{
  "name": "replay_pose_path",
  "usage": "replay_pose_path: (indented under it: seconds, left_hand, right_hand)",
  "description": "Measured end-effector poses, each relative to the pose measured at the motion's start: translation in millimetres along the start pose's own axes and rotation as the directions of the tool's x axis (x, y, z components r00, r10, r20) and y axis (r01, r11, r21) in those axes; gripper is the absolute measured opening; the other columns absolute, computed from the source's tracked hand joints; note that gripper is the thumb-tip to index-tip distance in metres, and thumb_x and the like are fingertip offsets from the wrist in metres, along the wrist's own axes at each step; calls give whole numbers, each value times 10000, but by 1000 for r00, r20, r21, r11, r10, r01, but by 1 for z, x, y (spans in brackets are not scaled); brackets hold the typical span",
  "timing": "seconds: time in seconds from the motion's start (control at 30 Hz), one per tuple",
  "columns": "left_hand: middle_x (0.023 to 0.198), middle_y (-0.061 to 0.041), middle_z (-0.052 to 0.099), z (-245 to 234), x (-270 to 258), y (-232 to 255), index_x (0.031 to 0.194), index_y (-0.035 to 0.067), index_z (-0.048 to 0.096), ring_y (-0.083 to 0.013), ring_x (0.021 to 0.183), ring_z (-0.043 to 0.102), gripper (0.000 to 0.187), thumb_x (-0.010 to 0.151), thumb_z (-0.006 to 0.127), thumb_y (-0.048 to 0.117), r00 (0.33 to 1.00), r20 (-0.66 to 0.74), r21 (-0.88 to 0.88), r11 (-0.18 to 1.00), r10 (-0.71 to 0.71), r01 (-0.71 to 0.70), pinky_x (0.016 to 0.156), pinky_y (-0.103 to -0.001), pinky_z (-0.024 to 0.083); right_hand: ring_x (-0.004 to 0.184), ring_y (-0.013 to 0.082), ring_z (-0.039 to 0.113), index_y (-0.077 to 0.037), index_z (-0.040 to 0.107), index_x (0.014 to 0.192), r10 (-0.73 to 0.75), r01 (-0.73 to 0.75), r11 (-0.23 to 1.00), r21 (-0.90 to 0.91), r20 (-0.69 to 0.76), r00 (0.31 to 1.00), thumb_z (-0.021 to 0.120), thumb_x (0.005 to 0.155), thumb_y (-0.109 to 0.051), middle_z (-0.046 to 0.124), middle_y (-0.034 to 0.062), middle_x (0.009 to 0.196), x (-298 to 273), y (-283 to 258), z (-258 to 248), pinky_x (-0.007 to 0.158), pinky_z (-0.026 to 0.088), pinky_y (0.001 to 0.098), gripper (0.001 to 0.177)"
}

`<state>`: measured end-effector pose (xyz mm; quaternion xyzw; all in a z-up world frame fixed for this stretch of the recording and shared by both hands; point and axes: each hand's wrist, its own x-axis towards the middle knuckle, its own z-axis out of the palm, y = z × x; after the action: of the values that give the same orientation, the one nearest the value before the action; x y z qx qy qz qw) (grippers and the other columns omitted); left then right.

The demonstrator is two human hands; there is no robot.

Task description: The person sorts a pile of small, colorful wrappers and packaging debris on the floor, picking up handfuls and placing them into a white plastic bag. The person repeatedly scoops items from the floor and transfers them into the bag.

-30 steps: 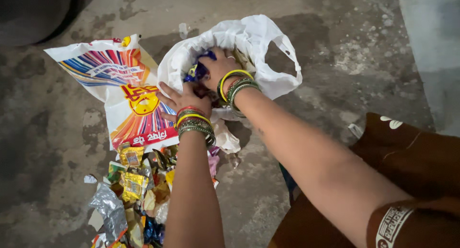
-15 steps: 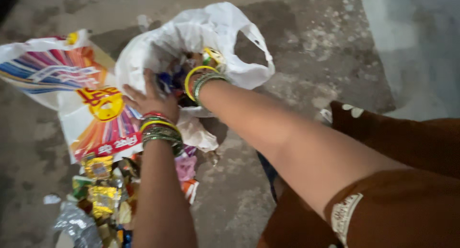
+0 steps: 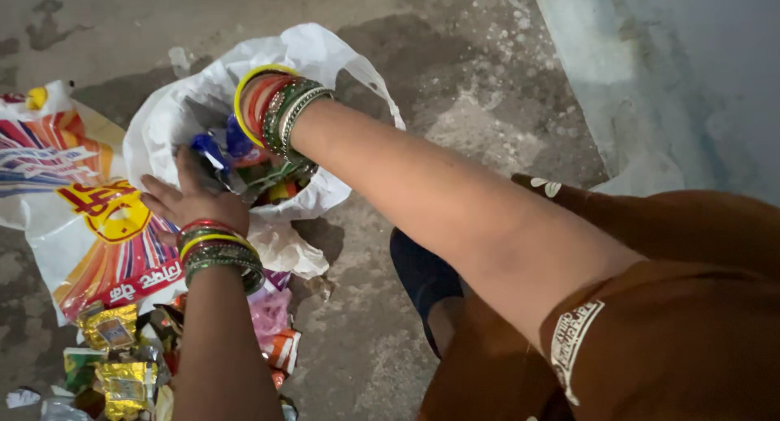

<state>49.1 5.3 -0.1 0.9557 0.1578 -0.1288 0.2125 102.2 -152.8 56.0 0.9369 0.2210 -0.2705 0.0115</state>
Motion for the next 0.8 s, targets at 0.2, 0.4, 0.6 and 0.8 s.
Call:
replay_pose_path:
  seconds: [0.2,0.4,0.6,0.8]
  left_hand:
    - [1725,-160,-2,2,0,-1,1610,424,275,-344,1597,-15,986,768,652,76,1000,-13,-3,1000,21,-21,1199,-707,78]
    - [1718,-182,18,7,1,-4,1613,413,293,-360,1588,-10,998,756,628,27,998,-36,-17,999,44,-44,1196,-712,66]
    - [1717,-162,29,9,3,-6,1596,432,302,-356,1589,-7,973,767,625,38,999,-36,-33,999,33,-34,1181,-726,71]
    - [1732,-148,51,17,9,-12,1606,458,313,-351,1601,34,843,888,618,138,997,-74,-33,999,33,-36,1168,-754,101]
  right_hand:
    - [1110,305,685,-198,758,1131,-28,26,999,28,63,998,849,718,-424,720,114,1174,13,-8,22,940,540,457,479]
    - [1105,307,686,-196,760,1135,52,-58,998,38,135,989,852,718,-424,721,115,1175,41,-16,65,937,540,460,485]
    - [1100,309,688,-194,762,1140,67,-73,997,35,158,985,855,717,-424,723,115,1176,41,-17,70,935,540,462,490]
    - [1095,311,689,-192,763,1144,64,-65,997,37,27,998,858,717,-425,724,115,1178,19,8,20,932,541,464,495]
